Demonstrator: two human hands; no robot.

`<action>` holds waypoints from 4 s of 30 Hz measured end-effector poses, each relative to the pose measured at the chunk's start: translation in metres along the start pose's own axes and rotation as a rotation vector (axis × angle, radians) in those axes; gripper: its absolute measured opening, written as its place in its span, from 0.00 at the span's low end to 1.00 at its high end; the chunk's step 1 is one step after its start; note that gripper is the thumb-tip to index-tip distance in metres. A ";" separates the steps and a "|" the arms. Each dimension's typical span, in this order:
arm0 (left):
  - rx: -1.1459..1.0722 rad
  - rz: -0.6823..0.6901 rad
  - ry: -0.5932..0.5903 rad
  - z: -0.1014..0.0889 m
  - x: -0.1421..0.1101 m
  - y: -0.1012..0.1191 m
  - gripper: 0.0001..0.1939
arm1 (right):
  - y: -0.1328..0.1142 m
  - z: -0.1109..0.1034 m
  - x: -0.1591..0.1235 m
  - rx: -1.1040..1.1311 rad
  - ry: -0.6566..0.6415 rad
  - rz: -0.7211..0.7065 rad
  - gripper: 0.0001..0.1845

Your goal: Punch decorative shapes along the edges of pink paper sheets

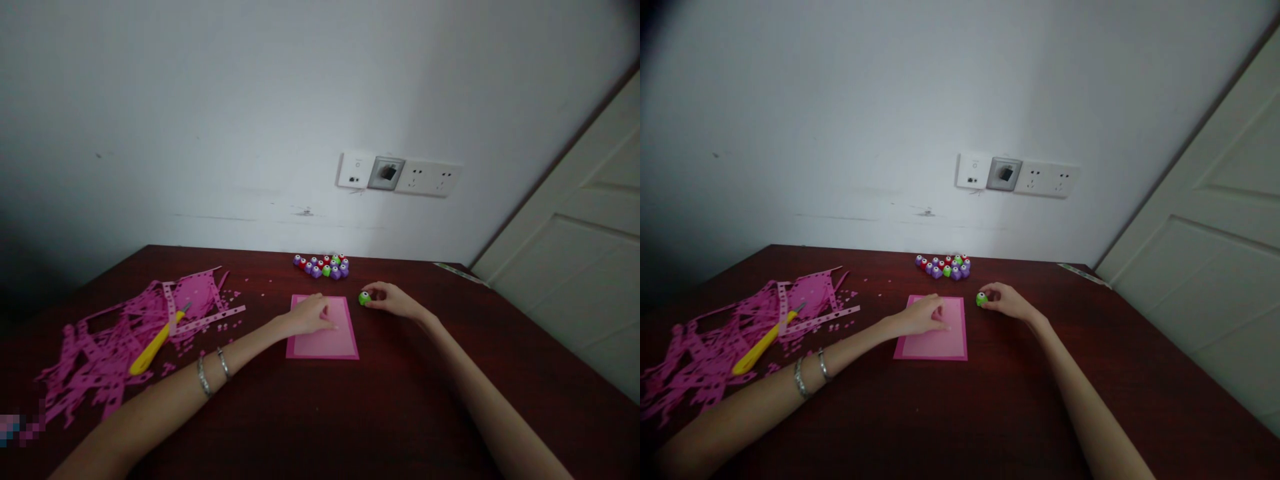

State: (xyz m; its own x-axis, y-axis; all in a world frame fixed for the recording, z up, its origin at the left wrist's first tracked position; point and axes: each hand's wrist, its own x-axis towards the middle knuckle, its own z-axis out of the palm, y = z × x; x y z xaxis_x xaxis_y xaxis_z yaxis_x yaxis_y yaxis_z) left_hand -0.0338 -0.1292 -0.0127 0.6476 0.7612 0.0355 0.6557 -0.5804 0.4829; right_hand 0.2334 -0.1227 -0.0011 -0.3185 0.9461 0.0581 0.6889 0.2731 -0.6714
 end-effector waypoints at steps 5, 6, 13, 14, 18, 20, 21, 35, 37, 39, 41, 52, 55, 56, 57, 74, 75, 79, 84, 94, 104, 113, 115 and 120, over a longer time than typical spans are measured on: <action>-0.002 -0.007 0.003 0.001 0.000 -0.002 0.21 | 0.013 0.003 -0.001 0.117 0.196 0.083 0.17; -0.003 -0.009 0.001 0.001 0.000 -0.002 0.21 | 0.017 0.006 -0.001 0.112 0.259 0.093 0.16; 0.008 0.021 -0.011 0.001 -0.003 -0.001 0.21 | 0.030 0.016 -0.002 0.062 0.369 0.114 0.14; 0.012 0.036 -0.011 0.001 -0.003 -0.001 0.21 | 0.030 0.016 -0.002 0.057 0.368 0.113 0.14; -0.051 0.083 0.085 -0.005 0.001 -0.003 0.17 | 0.028 0.014 -0.004 0.047 0.367 0.106 0.13; -0.115 0.066 0.180 -0.019 0.005 -0.009 0.13 | 0.029 0.013 -0.004 0.056 0.366 0.105 0.13; -0.139 0.037 0.227 -0.029 0.009 -0.015 0.12 | 0.029 0.013 -0.004 0.064 0.366 0.107 0.13; -0.111 -0.338 0.436 -0.070 0.053 -0.124 0.12 | 0.030 0.010 -0.003 0.166 0.403 0.146 0.13; -0.115 -0.320 0.430 -0.066 0.057 -0.124 0.12 | 0.030 0.010 -0.004 0.176 0.404 0.152 0.13; -0.114 -0.302 0.428 -0.063 0.060 -0.124 0.12 | 0.030 0.011 -0.004 0.186 0.403 0.159 0.14; -0.109 -0.293 0.428 -0.060 0.062 -0.125 0.12 | 0.030 0.011 -0.003 0.196 0.404 0.167 0.14; -0.087 -0.290 0.427 -0.056 0.076 -0.132 0.13 | 0.036 0.013 -0.001 0.221 0.421 0.177 0.14; -0.081 -0.286 0.443 -0.055 0.077 -0.132 0.14 | 0.037 0.013 -0.001 0.224 0.423 0.168 0.14; -0.078 -0.285 0.452 -0.055 0.077 -0.131 0.14 | 0.037 0.012 -0.001 0.225 0.424 0.167 0.14; -0.075 -0.285 0.461 -0.055 0.077 -0.131 0.14 | 0.037 0.012 -0.001 0.224 0.427 0.166 0.14; -0.213 0.064 0.419 -0.105 0.019 -0.060 0.11 | 0.041 0.012 -0.001 0.237 0.417 0.146 0.13; -0.235 0.081 0.394 -0.103 0.013 -0.051 0.11 | 0.041 0.012 -0.001 0.239 0.415 0.141 0.13; -0.252 0.135 0.301 -0.088 -0.008 -0.023 0.09 | 0.036 0.012 -0.002 0.255 0.406 0.127 0.12; -0.239 0.194 0.184 -0.071 -0.015 -0.009 0.09 | 0.029 0.012 -0.004 0.296 0.414 0.122 0.14; -0.208 0.261 0.117 -0.068 -0.017 0.010 0.10 | -0.063 0.003 -0.011 0.255 0.181 -0.109 0.12; -0.197 0.283 0.080 -0.068 -0.022 0.023 0.10 | -0.108 0.025 -0.019 0.078 0.001 -0.271 0.10; -0.203 0.308 0.022 -0.066 -0.020 0.021 0.15 | -0.110 0.024 -0.025 0.178 -0.073 -0.127 0.12; -0.192 0.254 0.020 -0.069 -0.019 0.016 0.15 | -0.102 0.023 -0.027 0.202 -0.051 -0.060 0.14; 0.065 0.086 0.055 -0.070 -0.015 -0.006 0.06 | -0.066 0.025 -0.031 0.253 0.021 0.063 0.16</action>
State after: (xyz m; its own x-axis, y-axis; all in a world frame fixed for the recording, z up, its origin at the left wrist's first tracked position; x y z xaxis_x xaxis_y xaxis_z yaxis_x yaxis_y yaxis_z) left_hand -0.0749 -0.1165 0.0450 0.6812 0.7216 0.1234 0.6237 -0.6603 0.4182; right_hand 0.1813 -0.1741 0.0236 -0.2654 0.9639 0.0239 0.5213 0.1643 -0.8374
